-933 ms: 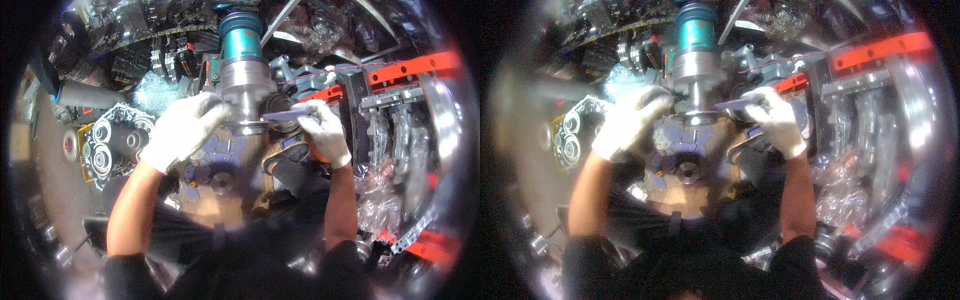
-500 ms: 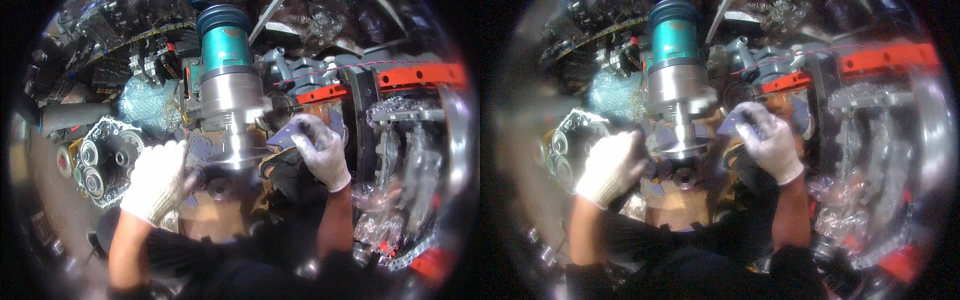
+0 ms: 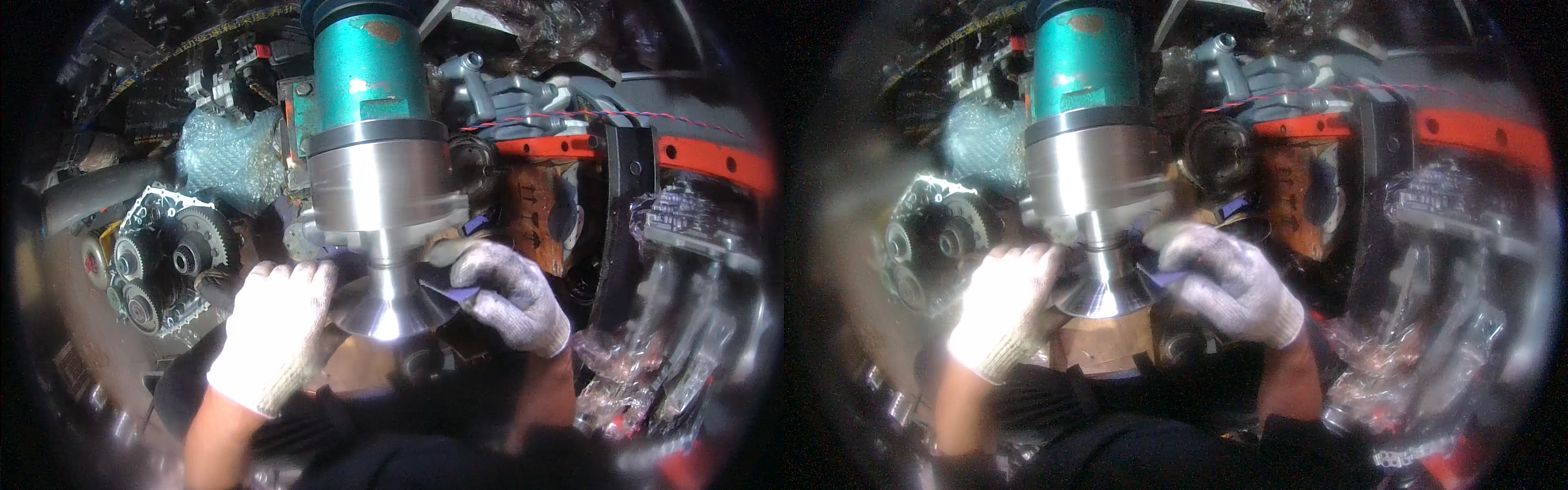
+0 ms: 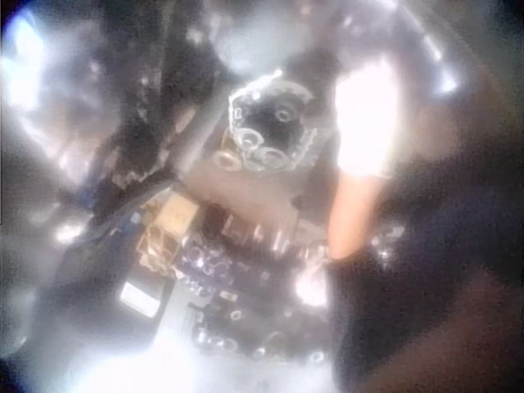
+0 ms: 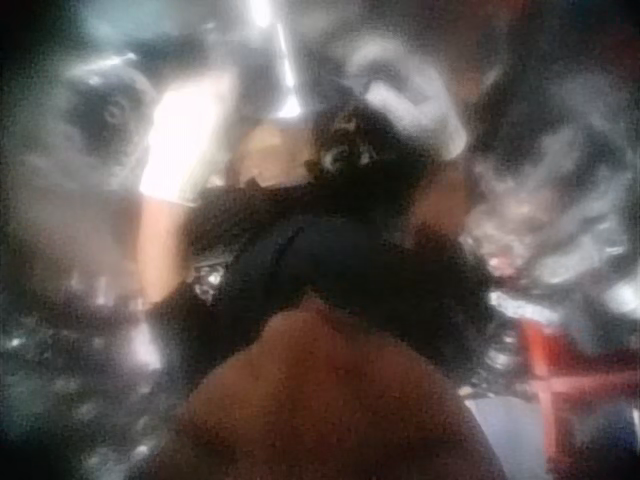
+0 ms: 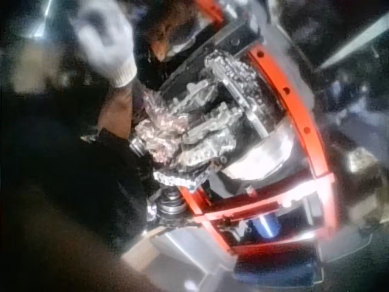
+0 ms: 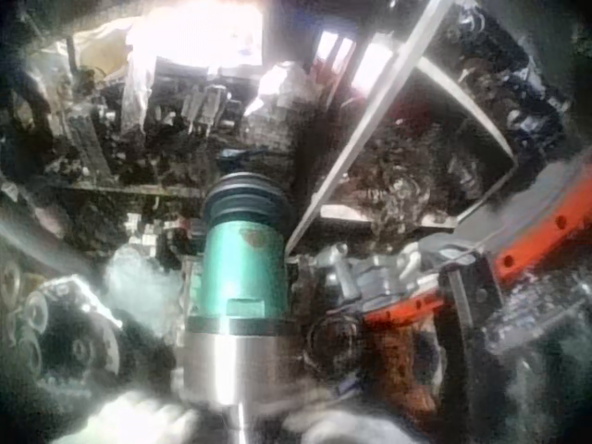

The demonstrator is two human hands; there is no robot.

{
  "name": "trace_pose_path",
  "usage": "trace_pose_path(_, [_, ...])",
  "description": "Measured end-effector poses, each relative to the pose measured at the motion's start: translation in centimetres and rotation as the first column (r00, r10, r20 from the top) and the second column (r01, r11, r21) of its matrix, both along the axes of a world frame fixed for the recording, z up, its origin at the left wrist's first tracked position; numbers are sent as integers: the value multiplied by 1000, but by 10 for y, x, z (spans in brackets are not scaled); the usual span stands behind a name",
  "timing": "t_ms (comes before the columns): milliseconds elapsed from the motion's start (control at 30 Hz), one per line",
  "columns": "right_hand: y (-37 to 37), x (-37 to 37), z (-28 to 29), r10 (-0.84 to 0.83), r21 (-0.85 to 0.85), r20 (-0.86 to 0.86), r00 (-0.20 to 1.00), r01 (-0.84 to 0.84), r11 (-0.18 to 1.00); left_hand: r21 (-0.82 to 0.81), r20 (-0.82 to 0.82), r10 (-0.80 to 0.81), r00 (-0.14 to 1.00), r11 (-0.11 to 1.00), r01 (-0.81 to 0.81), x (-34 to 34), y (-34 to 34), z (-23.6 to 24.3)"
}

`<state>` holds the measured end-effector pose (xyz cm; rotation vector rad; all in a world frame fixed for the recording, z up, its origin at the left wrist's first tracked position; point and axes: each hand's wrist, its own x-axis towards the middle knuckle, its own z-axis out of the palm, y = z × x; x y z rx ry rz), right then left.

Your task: The person uses a bench grinder to smooth and shape a cylindrical metal part. They hold the part with gloved hands, rotate it against the spinning wheel, and periodically inspect the surface.

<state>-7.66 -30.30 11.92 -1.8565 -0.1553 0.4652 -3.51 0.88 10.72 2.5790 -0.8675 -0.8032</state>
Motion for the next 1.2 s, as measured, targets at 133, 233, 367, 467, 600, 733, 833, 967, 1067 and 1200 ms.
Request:
trace_pose_path(133, [-5,-2,5,42,28,-172,984,-37,999,-28,55,-22,998,999,24,-1,0,-4])
trace_pose_path(233, [-1,-6,-3,63,104,-145,987,-48,993,-58,104,-30,994,998,36,-1,0,-8])
trace_pose_path(367, [5,-14,-14,188,-218,18,982,-180,959,-98,130,-51,990,993,64,0,2,-10])
trace_pose_path(467, [9,-16,-20,181,-230,108,978,-153,961,-96,83,-75,994,992,83,2,3,-11])
trace_pose_path(600, [16,-19,-23,130,-235,193,972,-83,969,-104,54,-111,992,988,116,5,3,-17])
trace_pose_path(733, [26,-23,-26,159,-351,338,928,-32,936,-155,63,-107,992,981,115,6,1,-19])
trace_pose_path(833, [26,-23,-26,133,-321,374,918,-7,947,-186,62,-92,994,977,102,6,-1,-15])
trace_pose_path(967, [27,-24,-24,108,-292,361,926,2,956,-163,-48,-60,997,985,51,5,-5,-10])
trace_pose_path(1067, [31,-24,-24,117,-324,410,905,24,946,-188,-115,-1,993,982,-21,3,-8,-10])
trace_pose_path(1200, [35,-25,-26,100,-319,441,892,51,946,-297,-196,71,978,946,-128,-1,-10,-14])
